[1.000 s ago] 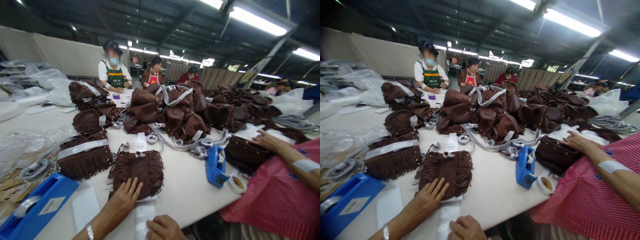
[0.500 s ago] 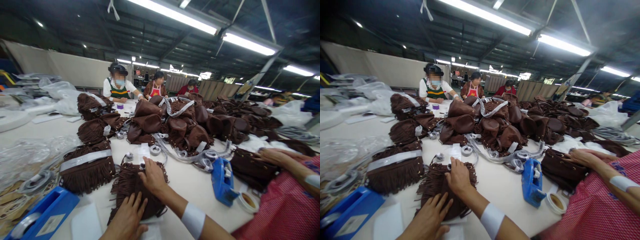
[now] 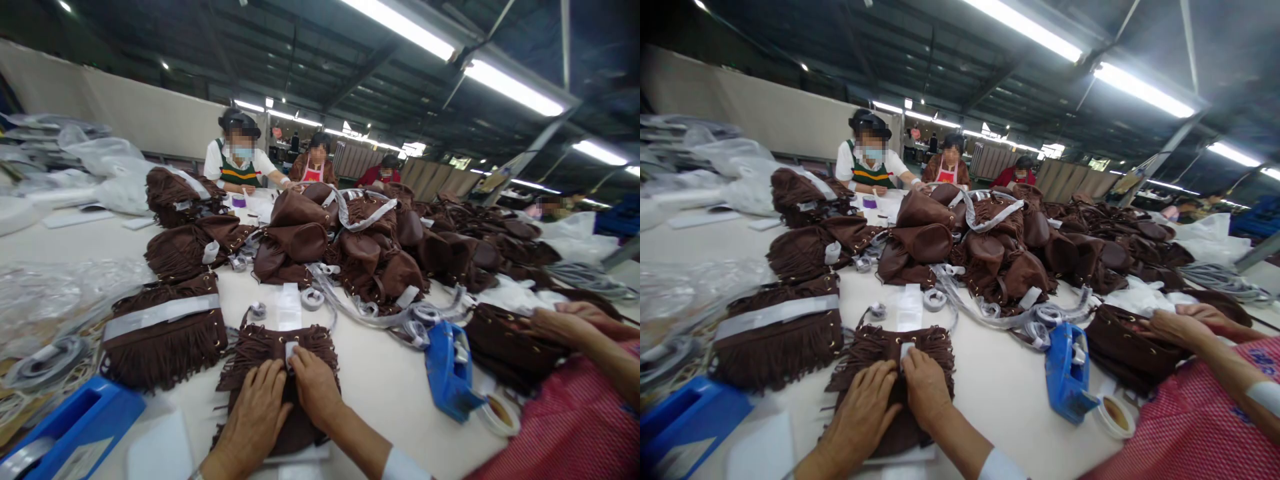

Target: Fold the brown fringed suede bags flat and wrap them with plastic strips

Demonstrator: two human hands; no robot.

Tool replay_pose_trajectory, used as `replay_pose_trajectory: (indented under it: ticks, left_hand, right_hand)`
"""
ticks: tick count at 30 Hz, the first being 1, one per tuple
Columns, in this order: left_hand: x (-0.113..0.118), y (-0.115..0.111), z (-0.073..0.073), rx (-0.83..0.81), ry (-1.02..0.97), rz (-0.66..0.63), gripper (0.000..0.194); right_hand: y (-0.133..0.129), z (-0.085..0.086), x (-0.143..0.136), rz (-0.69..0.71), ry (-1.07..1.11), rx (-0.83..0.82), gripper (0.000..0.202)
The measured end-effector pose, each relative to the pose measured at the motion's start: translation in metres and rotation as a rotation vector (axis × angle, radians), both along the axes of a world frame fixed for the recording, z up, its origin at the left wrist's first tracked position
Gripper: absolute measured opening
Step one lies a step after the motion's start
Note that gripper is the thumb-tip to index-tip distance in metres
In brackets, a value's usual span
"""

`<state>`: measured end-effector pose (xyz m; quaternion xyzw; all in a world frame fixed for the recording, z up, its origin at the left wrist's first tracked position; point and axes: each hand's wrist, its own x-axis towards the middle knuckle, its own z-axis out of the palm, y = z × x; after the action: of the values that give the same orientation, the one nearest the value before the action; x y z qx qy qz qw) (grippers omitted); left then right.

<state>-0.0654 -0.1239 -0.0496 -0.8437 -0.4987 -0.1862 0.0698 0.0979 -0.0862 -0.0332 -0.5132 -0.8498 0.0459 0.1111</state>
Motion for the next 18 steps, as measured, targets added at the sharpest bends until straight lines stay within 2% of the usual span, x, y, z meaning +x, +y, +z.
replay_pose_trajectory:
  ticks: [3,6,8,10,13,18]
  left_hand:
    - [-0.003,0.006,-0.013,0.118,0.052,-0.026,0.059]
    - [-0.006,0.012,-0.021,0.101,0.099,-0.075,0.058]
    - [-0.008,0.014,-0.024,0.063,0.125,-0.091,0.056]
    - [-0.009,0.014,-0.025,0.04,0.147,-0.093,0.054]
    - [-0.008,0.014,-0.022,0.068,0.166,-0.087,0.053]
    - [-0.009,0.025,-0.024,0.206,0.188,-0.144,0.046]
  right_hand:
    - [-0.003,0.009,0.002,0.018,-0.017,-0.046,0.047]
    - [0.0,0.027,0.008,0.084,-0.038,-0.099,0.049]
    - [0.01,0.042,0.013,0.089,0.011,-0.155,0.037]
    - [0.028,0.053,0.015,0.024,0.049,-0.17,0.026]
    - [0.065,0.059,0.012,-0.054,0.003,-0.143,0.027]
    - [0.115,0.049,0.01,0.072,-0.056,-0.267,0.028]
